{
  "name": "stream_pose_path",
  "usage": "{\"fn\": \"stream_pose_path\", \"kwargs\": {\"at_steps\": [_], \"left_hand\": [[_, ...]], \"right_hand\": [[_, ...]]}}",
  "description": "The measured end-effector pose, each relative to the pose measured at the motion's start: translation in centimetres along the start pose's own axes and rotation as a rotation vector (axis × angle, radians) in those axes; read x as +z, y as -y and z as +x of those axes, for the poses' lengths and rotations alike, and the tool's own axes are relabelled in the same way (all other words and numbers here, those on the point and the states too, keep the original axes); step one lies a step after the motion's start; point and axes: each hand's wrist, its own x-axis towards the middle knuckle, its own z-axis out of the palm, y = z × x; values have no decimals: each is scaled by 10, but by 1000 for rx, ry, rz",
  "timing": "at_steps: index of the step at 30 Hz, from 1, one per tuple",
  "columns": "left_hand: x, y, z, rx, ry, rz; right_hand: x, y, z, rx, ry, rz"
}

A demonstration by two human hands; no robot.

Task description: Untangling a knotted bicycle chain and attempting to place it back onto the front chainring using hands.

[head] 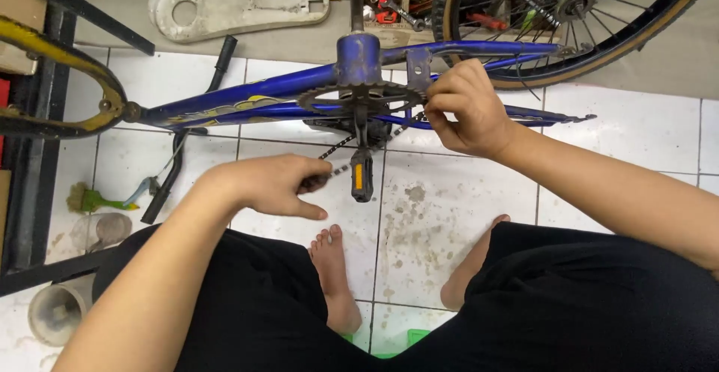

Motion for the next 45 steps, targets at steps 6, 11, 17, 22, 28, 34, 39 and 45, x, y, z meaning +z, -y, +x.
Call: {"fn": "stream_pose_path", "kwargs": {"at_steps": [6, 11, 17, 22, 28, 34, 39, 45], "left_hand": [[24, -9, 10, 153, 146, -124], [27, -33, 18, 114, 318, -48], [47, -52, 30, 137, 440, 85], [90, -52, 64, 140, 440, -12], [103, -31, 98, 45, 361, -42], [122, -15, 118, -28, 236, 182], [118, -49, 94, -255, -12, -366], [102, -48, 64, -517, -92, -789]], "right_hand": [[-5, -10, 13, 87, -31, 125], [-3, -17, 5, 132, -7, 113], [-5, -2, 21, 157, -33, 140], [-15, 11, 33, 183, 66, 103], [-16, 9, 31, 194, 82, 113], [-19, 6, 33, 313, 13, 208], [-23, 6, 34, 503, -48, 290], [-27, 4, 29, 508, -85, 342]]}}
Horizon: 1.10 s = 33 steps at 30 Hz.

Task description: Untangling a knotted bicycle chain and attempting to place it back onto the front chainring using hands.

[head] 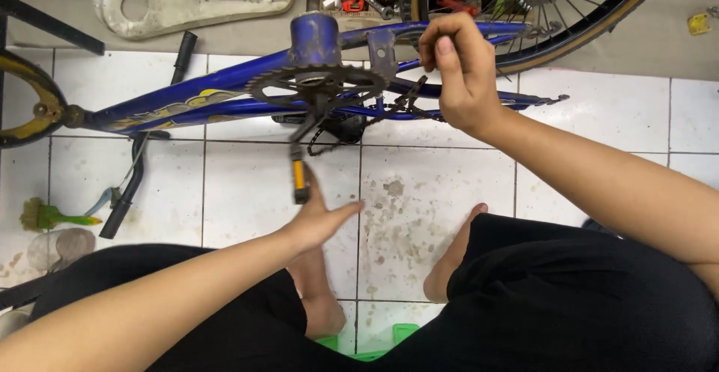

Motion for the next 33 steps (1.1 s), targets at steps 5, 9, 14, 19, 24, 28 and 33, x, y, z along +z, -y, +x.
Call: {"fn": "stream_pose_path", "kwargs": {"at_steps": [5, 9, 14, 19, 24, 28, 33], "left_hand": [[-11, 17, -1, 196, -243, -226], [-3, 17, 8, 1052, -344, 283], [2, -33, -4, 1688, -380, 845], [3, -98, -39, 1779, -582, 1081], [-4, -127, 0, 1271, -1357, 1698], [-1, -127, 22, 1296, -1389, 1595], [-4, -123, 19, 1308, -1314, 1633]], "right_hand": [[0, 0, -6, -27, 4, -62], [1, 0, -3, -55, -2, -78], [2, 6, 1, -10, -16, -12], [-5, 8, 2, 70, -61, 85], [-29, 6, -1, 97, -69, 97], [-68, 24, 4, 135, -17, 27], [-81, 73, 32, 1097, 1051, -358]]}}
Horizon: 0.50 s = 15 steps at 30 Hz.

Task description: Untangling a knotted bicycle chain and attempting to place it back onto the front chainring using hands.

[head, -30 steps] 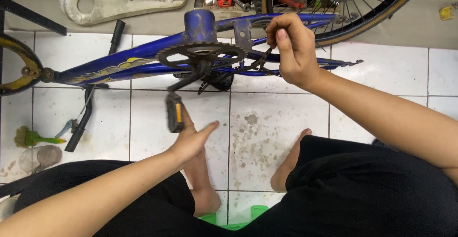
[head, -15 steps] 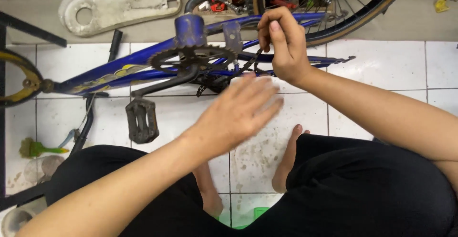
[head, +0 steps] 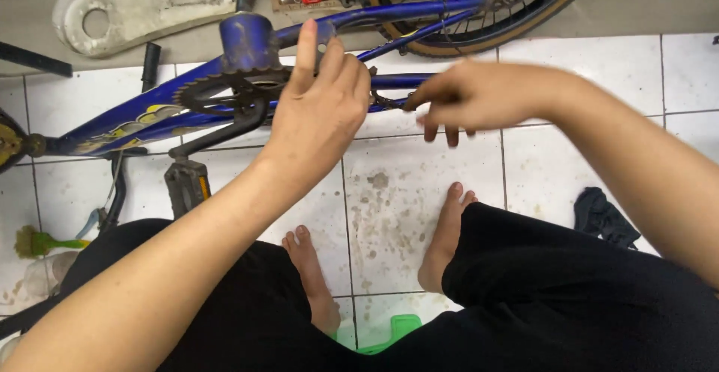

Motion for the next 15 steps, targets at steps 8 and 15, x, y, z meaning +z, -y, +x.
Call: {"fn": "stream_pose_path", "kwargs": {"at_steps": [8, 15], "left_hand": [[-18, 5, -4, -90, 0, -48], [-25, 19, -2, -105, -93, -200]], "right_hand": [[95, -52, 90, -454, -296, 233], [88, -50, 104, -356, -184, 382]]}}
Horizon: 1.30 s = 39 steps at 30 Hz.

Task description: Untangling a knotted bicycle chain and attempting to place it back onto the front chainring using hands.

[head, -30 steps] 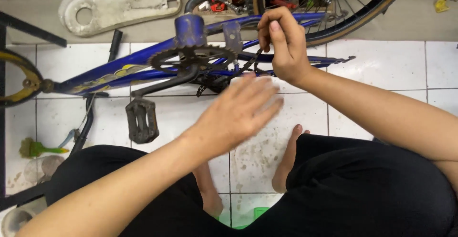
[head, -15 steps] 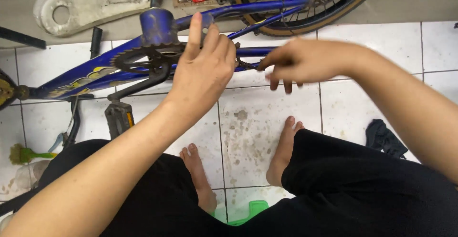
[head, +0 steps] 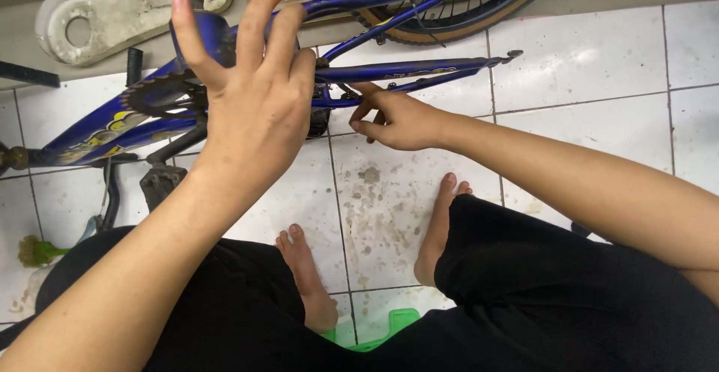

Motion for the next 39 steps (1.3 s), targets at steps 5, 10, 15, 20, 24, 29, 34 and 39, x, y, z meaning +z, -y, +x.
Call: {"fn": "stream_pose_path", "kwargs": {"at_steps": [5, 10, 15, 20, 24, 29, 34, 39], "left_hand": [[0, 0, 1, -6, 18, -8], [2, -5, 1, -8, 5, 47], [3, -6, 0, -23, 11, 85], [1, -6, 0, -30, 22, 60], [0, -7, 1, -18, 6, 87], [0, -6, 0, -18, 32, 90], [2, -7, -1, -16, 41, 118], [2, -9, 2, -13, 58, 206]], "right_hand": [[-3, -10, 7, 30, -137, -15], [2, -15, -5, -156, -370, 149], [16, -27, -9, -188, -603, 47], [20, -32, -5, -177, -628, 170], [21, -28, -17, -164, -604, 308], [23, -60, -34, -140, -511, 339], [19, -68, -26, -64, -413, 301], [35, -69, 10, 185, -335, 493]]}}
